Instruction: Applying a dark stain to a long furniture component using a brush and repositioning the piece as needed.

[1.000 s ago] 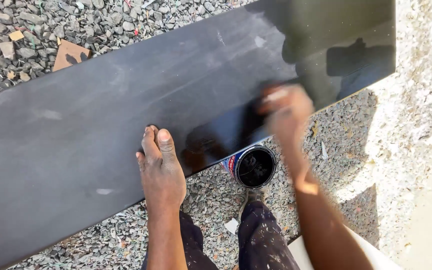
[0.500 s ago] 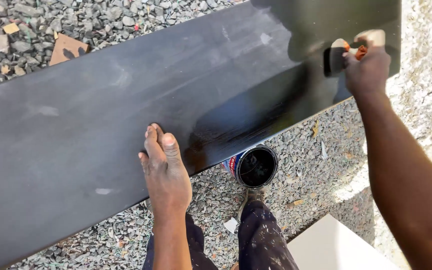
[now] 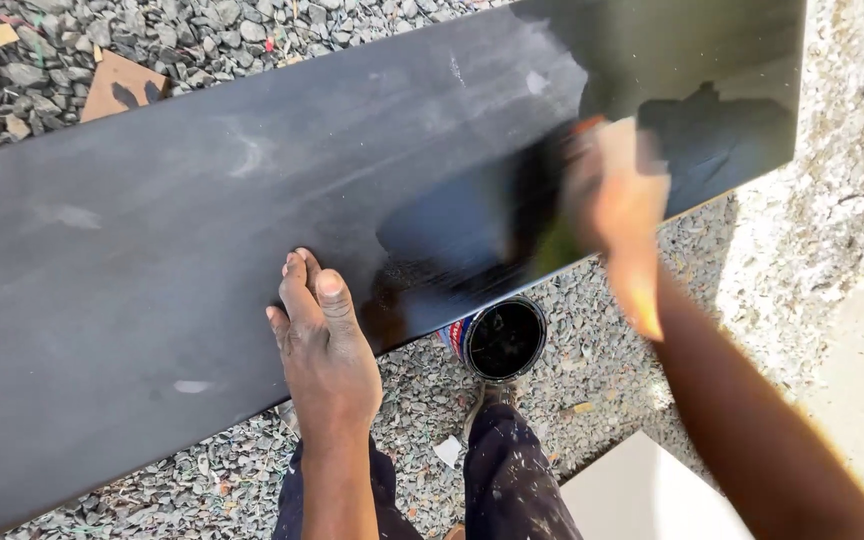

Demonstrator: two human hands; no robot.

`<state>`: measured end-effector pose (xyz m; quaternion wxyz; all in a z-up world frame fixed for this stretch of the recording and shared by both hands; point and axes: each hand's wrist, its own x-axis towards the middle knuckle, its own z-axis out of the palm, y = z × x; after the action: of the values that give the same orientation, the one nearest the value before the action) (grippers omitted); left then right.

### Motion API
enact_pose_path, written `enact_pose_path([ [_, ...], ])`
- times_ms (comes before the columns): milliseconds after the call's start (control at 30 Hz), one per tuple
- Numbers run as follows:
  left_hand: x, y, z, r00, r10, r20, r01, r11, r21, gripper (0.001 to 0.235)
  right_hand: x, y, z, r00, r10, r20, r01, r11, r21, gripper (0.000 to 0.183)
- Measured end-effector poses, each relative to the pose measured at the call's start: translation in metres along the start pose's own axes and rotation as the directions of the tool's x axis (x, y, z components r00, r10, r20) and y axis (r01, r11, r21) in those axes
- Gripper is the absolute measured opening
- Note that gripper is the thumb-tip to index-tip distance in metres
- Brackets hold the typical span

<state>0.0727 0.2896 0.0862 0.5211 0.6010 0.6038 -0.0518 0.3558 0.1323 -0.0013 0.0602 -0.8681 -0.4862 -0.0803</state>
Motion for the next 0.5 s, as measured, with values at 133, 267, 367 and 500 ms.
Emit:
enact_pose_path([
  [133,0.002,-0.006,0.002,0.999,0.052,0.014,-0.051,0.996,-0.079,0.104,-0.018,0.213,0.071,0.965,0.253,0.072,-0.213,0.911,-0.354,0.037],
  [267,0.0,-0.01,-0.001,0.995,0.093,0.031,-0.088,0.986,-0.14,0.097,0.01,0.094,0.036,0.637,0.746,0.193,-0.77,0.628,0.109,0.028],
  [367,-0.001,-0.008,-0.004,0.996,0.085,0.042,-0.075,0.979,-0.192,0.099,0.012,-0.041,0.018,0.727,0.624,0.287,-0.686,0.681,0.256,0.021],
  [500,0.008,-0.058,0.025,0.894,0.297,-0.334,-0.389,0.886,-0.253,0.073,0.003,-0.204,-0.009,0.861,0.307,0.407,-0.478,0.763,0.436,0.021],
])
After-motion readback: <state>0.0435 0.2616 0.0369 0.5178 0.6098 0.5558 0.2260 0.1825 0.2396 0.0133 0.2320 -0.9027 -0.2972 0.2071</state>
